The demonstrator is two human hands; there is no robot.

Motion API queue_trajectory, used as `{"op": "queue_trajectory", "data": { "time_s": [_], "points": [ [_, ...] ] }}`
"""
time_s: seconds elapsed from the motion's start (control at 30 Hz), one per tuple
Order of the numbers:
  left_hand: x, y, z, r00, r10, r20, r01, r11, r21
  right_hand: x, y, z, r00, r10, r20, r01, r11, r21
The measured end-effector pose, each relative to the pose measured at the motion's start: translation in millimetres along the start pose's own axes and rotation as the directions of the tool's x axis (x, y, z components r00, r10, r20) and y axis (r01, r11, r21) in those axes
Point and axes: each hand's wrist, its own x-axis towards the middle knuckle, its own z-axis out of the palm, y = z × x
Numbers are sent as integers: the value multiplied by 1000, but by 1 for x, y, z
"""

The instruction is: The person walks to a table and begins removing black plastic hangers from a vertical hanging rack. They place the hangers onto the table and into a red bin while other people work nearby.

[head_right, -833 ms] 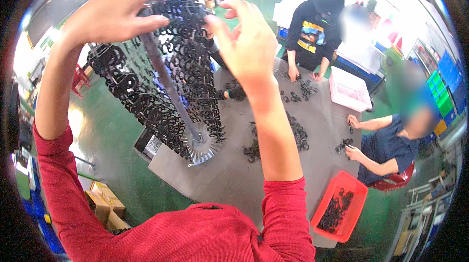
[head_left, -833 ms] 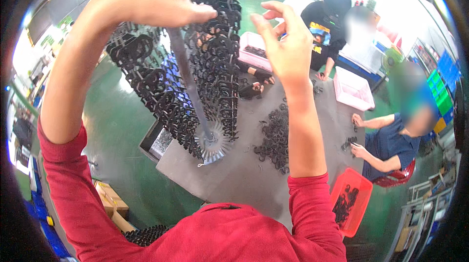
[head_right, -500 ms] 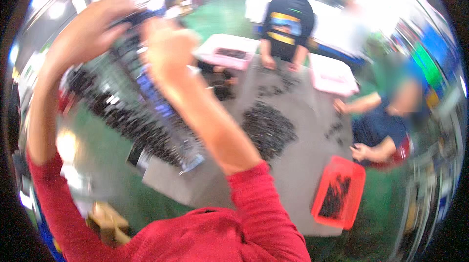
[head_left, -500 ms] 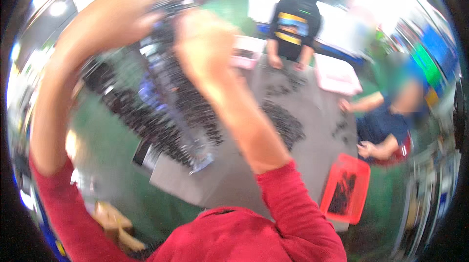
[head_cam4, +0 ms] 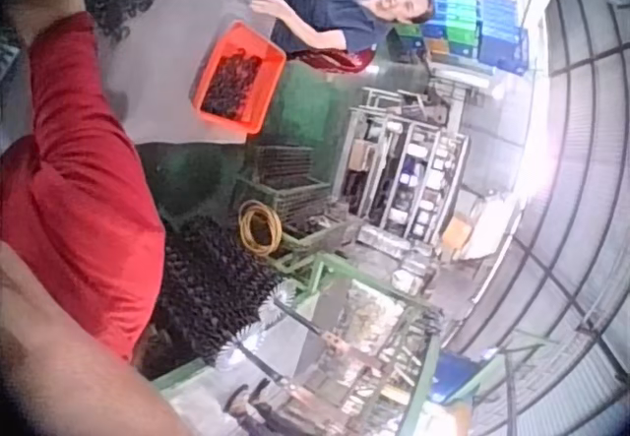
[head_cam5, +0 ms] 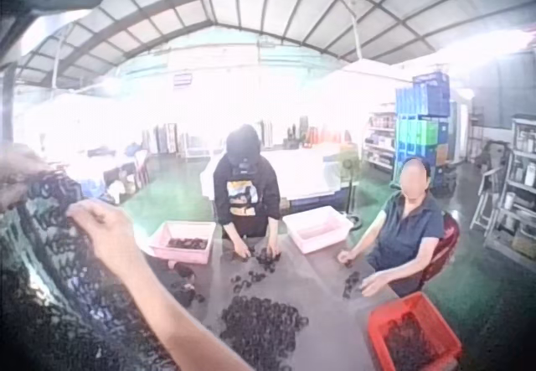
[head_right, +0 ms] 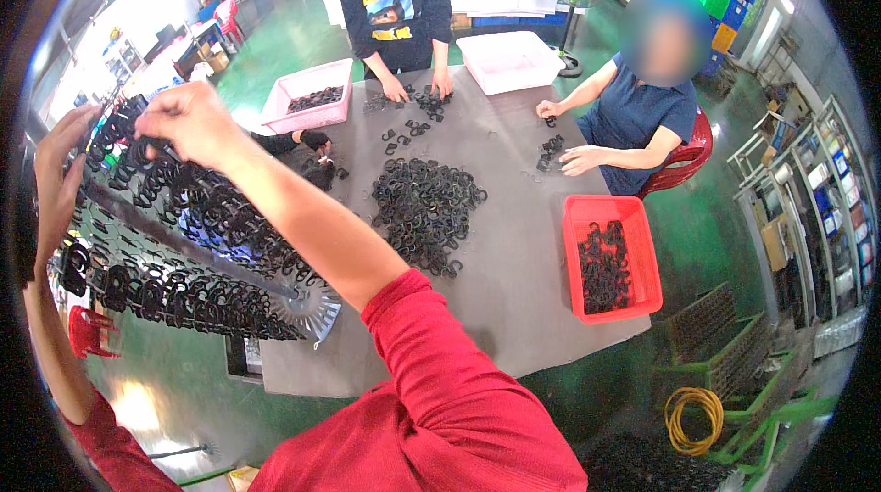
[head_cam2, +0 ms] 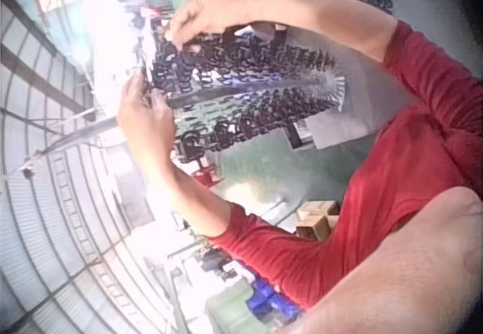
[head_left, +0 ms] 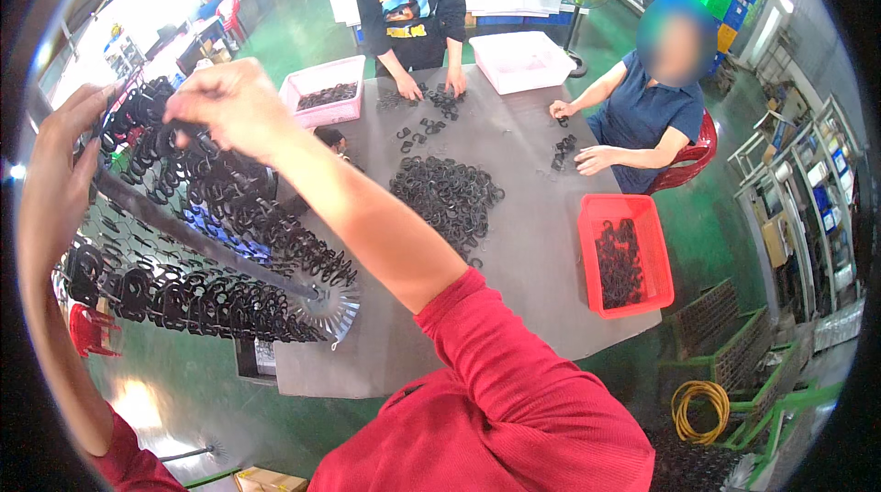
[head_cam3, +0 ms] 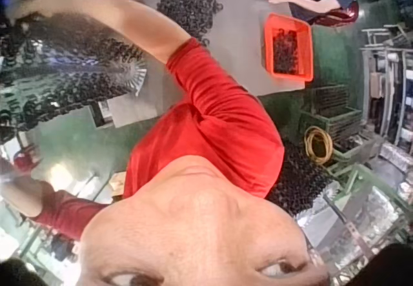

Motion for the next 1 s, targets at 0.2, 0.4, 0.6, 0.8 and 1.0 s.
{"op": "queue_trajectory", "data": {
  "time_s": [0.2,0.4,0.6,0.8,1.0],
  "points": [
    [-19,0,-6,988,-124,94,140,972,-187,-7,14,-71,996,-65,-55,45,951,-306],
    [-26,20,-22,968,-167,189,234,874,-425,-36,45,-143,985,42,-169,-174,282,-943],
    [-5,45,-42,959,-112,261,152,978,-140,-29,50,-111,946,-318,-60,18,237,-971],
    [-11,18,-22,967,-148,206,140,989,50,-16,-8,34,827,-563,-12,327,497,-803],
    [-2,20,-13,973,-187,138,196,979,-58,-9,2,59,849,-526,56,269,338,-902]
  ]
}}
